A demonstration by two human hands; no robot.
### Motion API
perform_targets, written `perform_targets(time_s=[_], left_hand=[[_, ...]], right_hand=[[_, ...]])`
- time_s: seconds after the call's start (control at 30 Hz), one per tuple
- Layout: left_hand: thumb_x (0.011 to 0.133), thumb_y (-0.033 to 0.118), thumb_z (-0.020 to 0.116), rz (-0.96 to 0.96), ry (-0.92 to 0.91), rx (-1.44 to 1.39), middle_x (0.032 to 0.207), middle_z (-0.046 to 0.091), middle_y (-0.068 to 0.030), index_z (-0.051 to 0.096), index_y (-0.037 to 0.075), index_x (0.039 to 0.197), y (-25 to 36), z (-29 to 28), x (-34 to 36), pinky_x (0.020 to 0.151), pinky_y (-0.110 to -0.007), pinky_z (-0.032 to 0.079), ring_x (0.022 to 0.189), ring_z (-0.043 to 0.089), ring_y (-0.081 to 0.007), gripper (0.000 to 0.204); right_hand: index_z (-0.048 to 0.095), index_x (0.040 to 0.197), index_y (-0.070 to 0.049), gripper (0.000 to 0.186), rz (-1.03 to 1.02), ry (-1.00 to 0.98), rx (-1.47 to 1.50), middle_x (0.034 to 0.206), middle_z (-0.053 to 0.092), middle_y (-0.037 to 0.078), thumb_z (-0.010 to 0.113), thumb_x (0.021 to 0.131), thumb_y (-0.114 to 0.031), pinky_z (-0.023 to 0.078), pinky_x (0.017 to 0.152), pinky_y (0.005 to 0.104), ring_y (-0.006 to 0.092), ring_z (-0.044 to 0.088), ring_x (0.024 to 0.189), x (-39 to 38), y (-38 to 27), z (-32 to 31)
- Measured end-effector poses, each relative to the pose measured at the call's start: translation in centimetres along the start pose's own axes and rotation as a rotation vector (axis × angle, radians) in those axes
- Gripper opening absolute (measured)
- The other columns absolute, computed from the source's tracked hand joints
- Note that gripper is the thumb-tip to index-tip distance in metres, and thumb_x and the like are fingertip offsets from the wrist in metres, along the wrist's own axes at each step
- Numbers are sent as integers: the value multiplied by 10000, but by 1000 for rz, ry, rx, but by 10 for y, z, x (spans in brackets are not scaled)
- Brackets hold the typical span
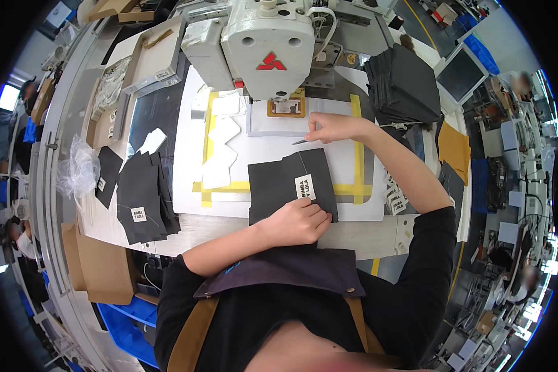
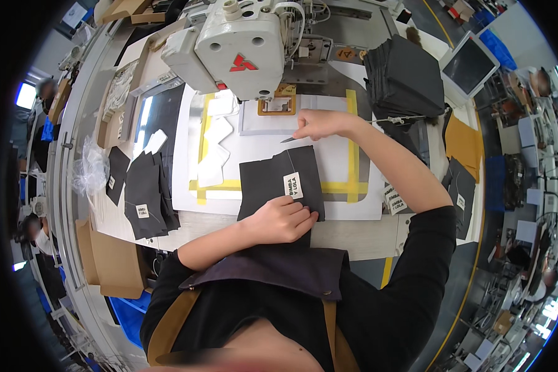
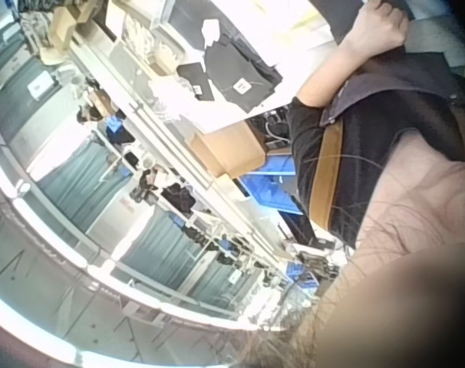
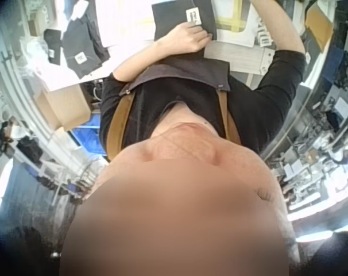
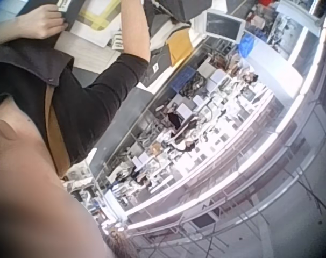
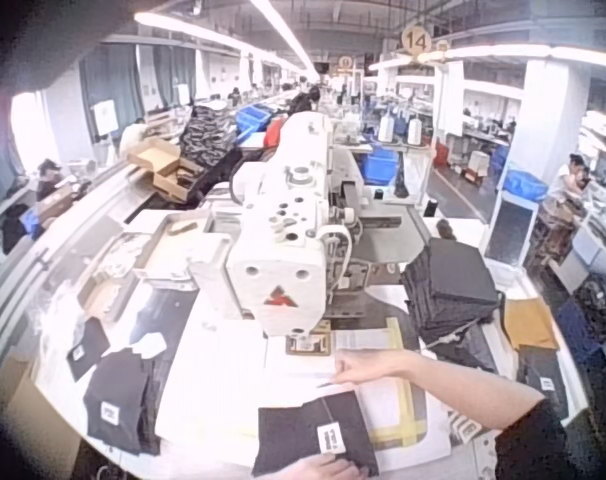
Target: Sewing small textile labels onto black fabric squares using an industrial sewing machine.
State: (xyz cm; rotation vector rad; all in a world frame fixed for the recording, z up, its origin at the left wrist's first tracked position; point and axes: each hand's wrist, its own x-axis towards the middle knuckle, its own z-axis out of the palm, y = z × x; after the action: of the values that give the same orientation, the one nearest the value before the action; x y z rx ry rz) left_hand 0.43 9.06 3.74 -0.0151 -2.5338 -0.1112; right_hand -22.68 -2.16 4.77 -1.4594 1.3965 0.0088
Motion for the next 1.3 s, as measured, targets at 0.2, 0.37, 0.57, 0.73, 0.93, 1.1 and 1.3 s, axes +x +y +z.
perform_targets(time_s=[0.2, 0.37, 0.57, 0.73, 0.93, 1.1, 1.3], left_hand=[[712, 83, 668, 6, -5, -18, 685, 544, 16, 681, 38, 871, 0, -3, 0, 556, -242, 416, 628, 557, -101, 166], [732, 62, 682, -35, 60, -106, 777, 641, -3, 667, 32, 868, -4, -17, -3, 564, -248, 436, 669, 609, -122, 140], [921, 27, 598, -907, 195, -742, 682, 582, -84, 561, 9, 982, -56, -53, -8, 557, -278, 421, 559, 515, -168, 74], [941, 10, 547, -944, 139, -839, 728, 576, -61, 565, 6, 1080, -91, -59, 0, 634, -260, 423, 646, 487, -123, 140], [917, -57, 511, -792, 137, -667, 867, 651, -73, 611, 27, 1197, -94, -118, 16, 738, -263, 469, 778, 580, -136, 309], [800, -74, 586, -715, 290, -74, 912, 715, -44, 714, 45, 915, -80, -193, -25, 1036, -398, 365, 974, 670, -191, 209], [766, -86, 589, -1065, 528, -1, 1105, 669, -115, 683, -2, 850, -41, -232, -164, 1051, -407, 365, 1187, 573, -279, 152]], right_hand=[[446, 1003, -85, 435, -59, 63, 5, 826, 524, 44, 718, 836, -381, 436, 646, 273, 127, 537, 716, 1, -5, 8], [458, 1018, -80, 421, 18, 105, 165, 770, 526, 37, 701, 858, -386, 419, 637, 278, 138, 530, 697, -4, -3, 2], [496, 1065, -95, 367, -81, 390, -74, 725, 560, 45, 668, 882, -362, 402, 627, 307, 150, 500, 662, -26, 24, -4], [539, 1055, -99, 310, 28, 529, -91, 680, 539, 42, 632, 902, -352, 387, 613, 308, 140, 484, 637, -52, 31, -6], [545, 1088, -99, 313, 193, 673, -28, 691, 555, 49, 610, 916, -353, 399, 624, 318, 164, 511, 639, -75, 38, 2], [527, 1132, -96, 334, 189, 852, -142, 905, 661, 129, 610, 916, -337, 475, 745, 359, 285, 645, 824, -75, 70, 13], [477, 1207, -106, 385, 158, 906, -229, 1107, 657, 160, 588, 909, -323, 475, 845, 440, 367, 627, 1024, -61, 70, 23]])
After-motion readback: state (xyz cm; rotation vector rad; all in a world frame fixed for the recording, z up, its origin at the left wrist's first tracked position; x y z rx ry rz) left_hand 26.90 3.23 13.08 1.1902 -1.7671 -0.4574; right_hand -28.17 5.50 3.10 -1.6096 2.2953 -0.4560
